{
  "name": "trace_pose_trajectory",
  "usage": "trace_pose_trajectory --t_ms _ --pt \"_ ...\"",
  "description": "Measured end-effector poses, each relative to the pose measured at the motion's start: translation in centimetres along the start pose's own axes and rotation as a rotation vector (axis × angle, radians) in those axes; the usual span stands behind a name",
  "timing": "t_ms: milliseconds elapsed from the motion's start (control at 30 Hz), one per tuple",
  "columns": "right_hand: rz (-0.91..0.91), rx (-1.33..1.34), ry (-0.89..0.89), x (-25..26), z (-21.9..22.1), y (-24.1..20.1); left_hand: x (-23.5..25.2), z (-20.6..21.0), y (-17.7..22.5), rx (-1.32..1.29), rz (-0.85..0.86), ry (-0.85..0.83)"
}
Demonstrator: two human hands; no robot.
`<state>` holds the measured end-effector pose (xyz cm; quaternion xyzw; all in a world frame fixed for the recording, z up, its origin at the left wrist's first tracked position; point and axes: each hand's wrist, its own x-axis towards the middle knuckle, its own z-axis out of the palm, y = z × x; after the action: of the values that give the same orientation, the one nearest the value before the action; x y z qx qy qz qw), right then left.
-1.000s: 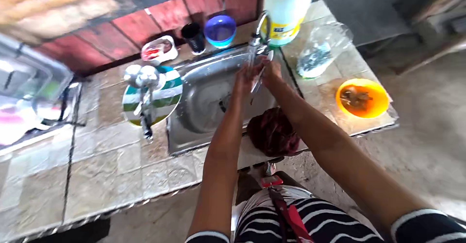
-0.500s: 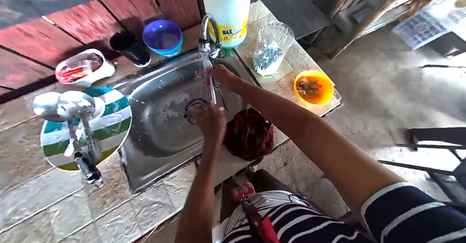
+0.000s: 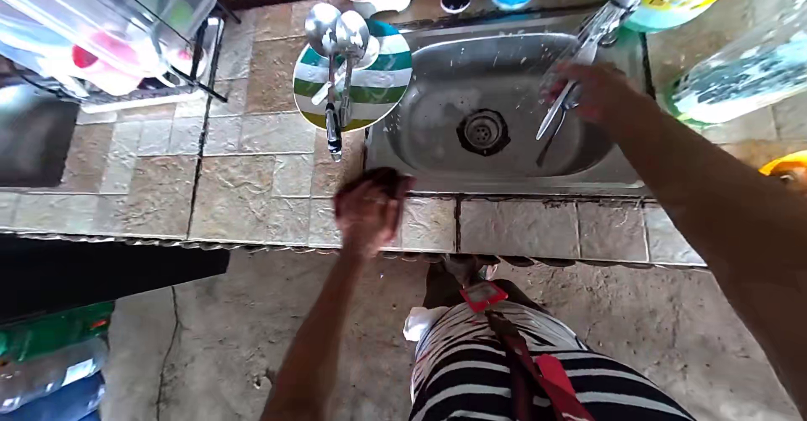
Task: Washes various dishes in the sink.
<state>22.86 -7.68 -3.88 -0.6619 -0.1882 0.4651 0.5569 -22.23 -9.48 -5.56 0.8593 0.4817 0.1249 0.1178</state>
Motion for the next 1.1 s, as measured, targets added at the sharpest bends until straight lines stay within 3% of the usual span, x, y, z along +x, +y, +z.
trace_pose_trajectory --t_ms 33,133,200,267,333,400,500,600,700,800,867,933,1000,1100 --pt "0.011 0.018 0.001 -0.1 -0.1 0.0 0.0 -1.5 -1.9 0.009 -0.146 -0.093" --pt "0.014 0.053 0.021 -0.2 0.0 -0.4 -0.1 -1.6 -1.8 0.004 -0.275 -0.015" --pt "-0.009 0.063 0.004 0.0 0.0 -0.7 -0.4 -0.5 1.2 -0.02 -0.252 0.034" --pt "-0.025 0.053 -0.014 0.7 0.4 -0.9 -0.5 -0.3 3.3 -0.046 -0.202 -0.029" --pt "-0.025 0.048 0.007 1.4 1.0 -0.7 -0.4 -0.8 2.0 -0.029 -0.124 -0.109" --pt "-0.003 0.055 0.034 1.5 1.6 -1.0 0.2 -2.1 -0.2 -0.015 -0.161 -0.187" --pt "-0.003 0.085 0.011 1.4 1.3 -0.9 0.2 -1.0 -0.2 -0.011 -0.18 -0.047" --pt "-0.05 0.171 -0.006 2.1 0.3 -0.2 -0.1 3.1 7.4 0.028 0.01 0.1" --pt "-0.098 0.279 0.047 1.5 0.6 -0.5 0.9 4.8 19.3 -0.124 0.173 -0.218" --pt "-0.116 0.342 0.152 1.2 1.6 -0.1 3.0 4.1 25.6 -0.315 0.273 -0.498" --pt "-0.151 0.369 0.196 0.5 1.7 -0.3 5.1 1.2 26.7 -0.377 0.325 -0.571" --pt "-0.189 0.437 0.178 0.3 1.8 -0.7 8.2 -0.1 25.9 -0.421 0.358 -0.318" --pt "-0.182 0.487 0.108 -0.1 2.1 -0.2 13.1 1.8 25.1 -0.43 0.383 -0.08" --pt "-0.254 0.795 -0.039 0.0 3.8 1.7 21.6 6.7 25.5 -0.421 0.346 -0.136"
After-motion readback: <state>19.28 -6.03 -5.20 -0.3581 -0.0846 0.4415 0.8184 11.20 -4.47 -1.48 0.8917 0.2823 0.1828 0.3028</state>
